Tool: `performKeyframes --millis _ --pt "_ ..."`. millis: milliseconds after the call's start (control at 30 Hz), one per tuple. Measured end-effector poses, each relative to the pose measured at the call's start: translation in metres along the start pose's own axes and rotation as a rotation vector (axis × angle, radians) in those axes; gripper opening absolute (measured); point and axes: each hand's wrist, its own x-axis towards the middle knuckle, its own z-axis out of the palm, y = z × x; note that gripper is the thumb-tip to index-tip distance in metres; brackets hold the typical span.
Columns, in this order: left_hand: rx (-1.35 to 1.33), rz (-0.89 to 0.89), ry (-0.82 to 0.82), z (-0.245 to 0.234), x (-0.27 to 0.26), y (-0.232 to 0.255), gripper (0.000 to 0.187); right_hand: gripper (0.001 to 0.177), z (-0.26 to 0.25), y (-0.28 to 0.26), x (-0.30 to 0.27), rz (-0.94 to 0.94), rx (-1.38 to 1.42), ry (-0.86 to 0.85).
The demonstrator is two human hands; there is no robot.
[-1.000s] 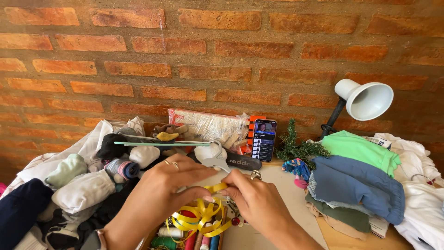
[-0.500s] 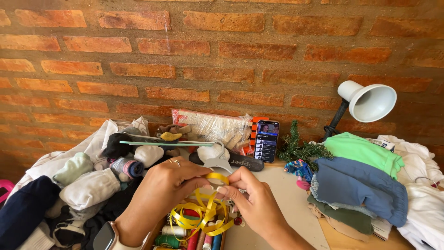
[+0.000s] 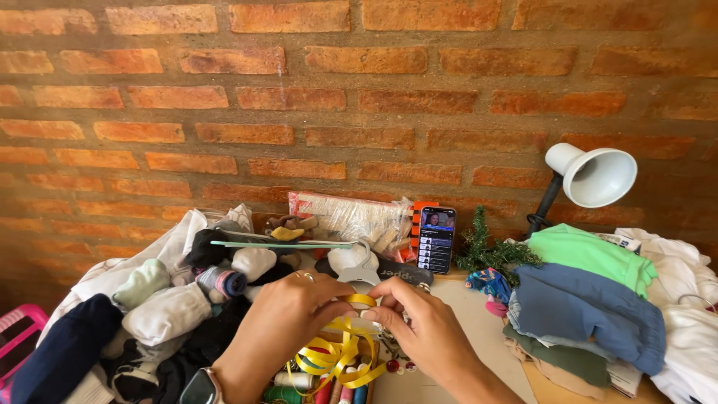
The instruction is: A person is seen organizing a small wooden box containing sewing supplies, specifically handling a yellow ribbon and various spools of thread.
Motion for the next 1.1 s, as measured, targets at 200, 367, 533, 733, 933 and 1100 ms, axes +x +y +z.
performKeyframes --millis 200,367,533,733,933,1100 --pt "0.076 0.071 -0.062 0.002 -0.001 0.003 0.018 0.022 0.0 -0.003 0.0 -0.005 -0.101 -0.043" --pt "-0.117 -0.07 0.08 -0.002 0.002 0.008 0.022 0.02 0.008 0.002 0.003 0.209 0.29 -0.048" --pt "-0.311 -0.231 0.161 -0.004 0.005 0.013 0.017 0.02 0.018 0.006 0.009 0.431 0.811 0.01" --pt "-0.386 -0.266 0.091 -0.008 0.005 0.011 0.017 0.017 0.001 -0.007 0.008 0.456 0.628 -0.142" --pt "0.05 0.078 -0.181 -0.018 -0.002 0.002 0.019 0.021 0.004 -0.003 0.0 -0.184 -0.167 0.037" --pt "0.071 0.048 -0.19 -0.023 -0.004 0.003 0.017 0.021 0.01 -0.011 -0.003 -0.286 -0.113 0.082"
